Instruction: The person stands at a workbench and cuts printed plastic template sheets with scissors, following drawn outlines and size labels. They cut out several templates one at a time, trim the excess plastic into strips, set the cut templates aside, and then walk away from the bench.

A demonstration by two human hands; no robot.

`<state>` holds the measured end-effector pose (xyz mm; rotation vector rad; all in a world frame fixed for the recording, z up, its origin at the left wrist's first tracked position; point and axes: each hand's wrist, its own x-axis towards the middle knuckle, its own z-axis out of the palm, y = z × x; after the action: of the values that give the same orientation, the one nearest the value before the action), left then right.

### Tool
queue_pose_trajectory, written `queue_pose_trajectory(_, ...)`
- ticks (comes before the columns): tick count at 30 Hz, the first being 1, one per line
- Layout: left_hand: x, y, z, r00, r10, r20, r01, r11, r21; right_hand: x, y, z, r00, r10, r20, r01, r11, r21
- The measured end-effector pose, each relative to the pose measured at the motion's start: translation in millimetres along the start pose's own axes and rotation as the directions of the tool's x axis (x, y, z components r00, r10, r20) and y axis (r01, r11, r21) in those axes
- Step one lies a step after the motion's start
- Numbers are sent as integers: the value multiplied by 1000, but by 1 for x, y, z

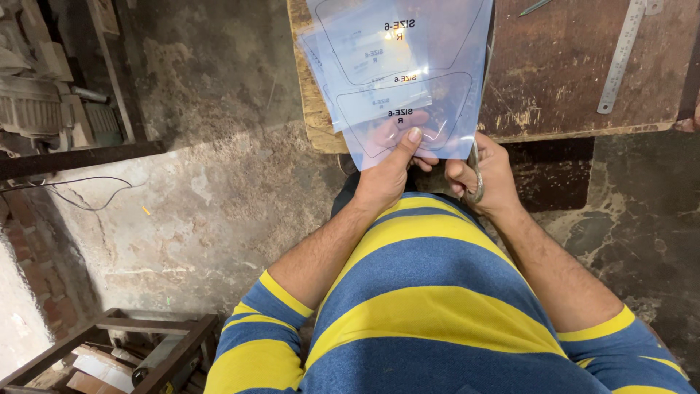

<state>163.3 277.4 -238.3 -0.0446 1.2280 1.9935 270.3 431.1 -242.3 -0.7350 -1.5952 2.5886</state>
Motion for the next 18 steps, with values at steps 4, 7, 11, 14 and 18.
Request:
queue_pose_trajectory(4, 1, 1, -2, 999, 2, 37, 1, 998, -70, 2, -3, -2, 991, -90, 98, 88, 996, 22)
queue_pose_trajectory(7, 1, 0, -2, 999, 28, 38, -25, 996, -84, 2, -5, -3, 990, -76, 120, 73, 997, 26)
queue_pose_trajectory(11, 0, -1, -2, 999, 21, 30, -21, 1000, -16, 4, -8, 1, 991, -75, 111, 73, 997, 19)
queue_pose_trajectory(14, -4, -2, -2, 1000, 5, 23, -5, 999, 34, 4, -13, 4, 995, -73, 68, 71, 997, 25)
queue_pose_trajectory(18, -8, -3, -2, 1000, 0, 27, -2, 998, 66, 5, -18, 5, 998, -52, 19, 51, 998, 49)
